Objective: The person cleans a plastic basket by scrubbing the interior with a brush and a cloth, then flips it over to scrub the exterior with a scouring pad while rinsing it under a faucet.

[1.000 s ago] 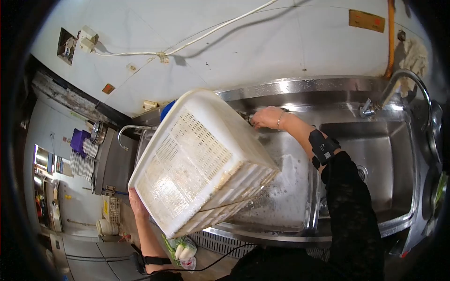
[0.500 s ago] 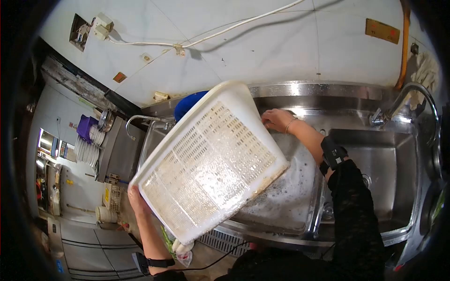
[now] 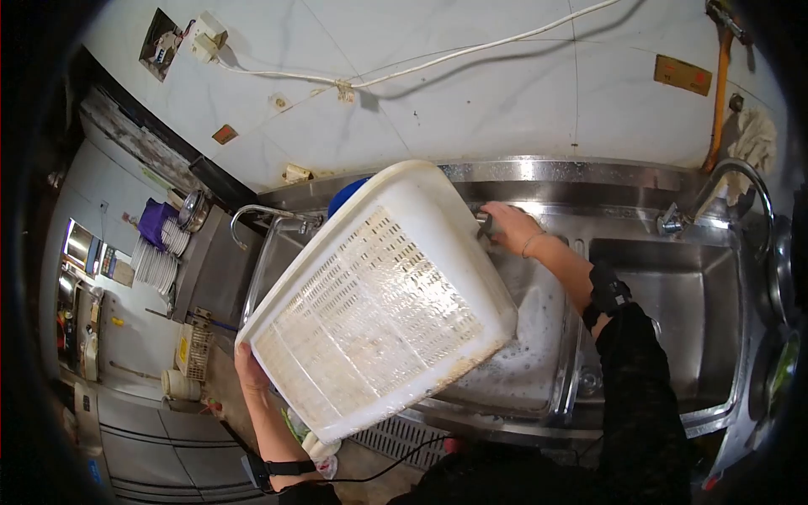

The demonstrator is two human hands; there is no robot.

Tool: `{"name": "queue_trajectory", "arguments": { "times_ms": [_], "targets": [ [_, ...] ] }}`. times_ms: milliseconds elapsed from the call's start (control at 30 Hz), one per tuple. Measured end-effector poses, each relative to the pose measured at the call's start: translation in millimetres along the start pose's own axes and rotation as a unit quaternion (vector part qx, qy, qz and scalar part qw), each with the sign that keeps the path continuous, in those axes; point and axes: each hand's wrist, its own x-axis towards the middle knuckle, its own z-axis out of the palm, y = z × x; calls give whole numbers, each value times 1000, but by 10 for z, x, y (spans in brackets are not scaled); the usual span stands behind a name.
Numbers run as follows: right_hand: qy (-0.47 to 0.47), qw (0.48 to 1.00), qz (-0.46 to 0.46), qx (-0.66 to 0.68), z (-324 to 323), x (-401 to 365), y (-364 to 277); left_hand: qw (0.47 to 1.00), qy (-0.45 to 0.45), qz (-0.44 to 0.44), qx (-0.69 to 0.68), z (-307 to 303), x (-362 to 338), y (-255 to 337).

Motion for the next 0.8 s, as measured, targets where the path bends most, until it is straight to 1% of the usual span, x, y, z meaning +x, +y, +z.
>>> {"name": "queue_trajectory", "arguments": {
  "times_ms": [67,100,133,167,233,267,300,333,367,400,433,467,533,567,600,633,667,700,733,800],
  "targets": [
    [18,986,44,160,-72,-37,-110,1000,-21,3,-1,24,-12,44],
    [19,986,46,158,-117,-14,-200,999,-31,16,5,33,-11,62],
    [75,924,18,374,-161,48,-297,999,-41,29,9,50,-13,79],
    [125,813,-10,569,-220,101,-414,999,-41,27,5,99,-23,100],
    [127,812,-2,569,-408,174,-659,996,12,80,21,232,14,194],
    [131,810,5,572,-540,169,-812,997,8,76,16,269,51,247],
    [58,790,-22,610,-820,106,-1064,995,12,100,17,314,102,292],
    [64,794,-16,605,-858,110,-1105,992,14,124,19,358,142,331],
    [81,808,5,584,-924,145,-1116,987,18,157,20,407,167,365],
    [96,820,25,564,-977,194,-1147,985,26,172,17,444,155,428],
    [92,791,71,601,-1112,187,-1297,980,51,188,30,485,122,520],
    [96,790,77,601,-1198,224,-1396,975,76,202,46,527,90,635],
    [125,650,67,747,-1332,334,-1504,960,92,235,122,662,12,964],
    [113,682,23,722,-1394,411,-1455,946,118,243,177,655,30,1142],
    [100,711,-24,696,-1458,478,-1413,907,193,259,269,576,102,1279],
    [102,709,-21,698,-1560,533,-1443,936,205,203,203,680,107,1488],
    [85,756,-28,648,-1685,583,-1517,946,179,236,135,820,104,1592],
    [65,799,-32,596,-1756,582,-1609,955,111,256,99,823,160,1654],
    [68,798,-30,599,-1785,517,-1784,959,42,275,61,779,210,1708],
    [164,854,-35,493,-1789,356,-2159,958,32,276,73,566,286,1803]
  ]
}}
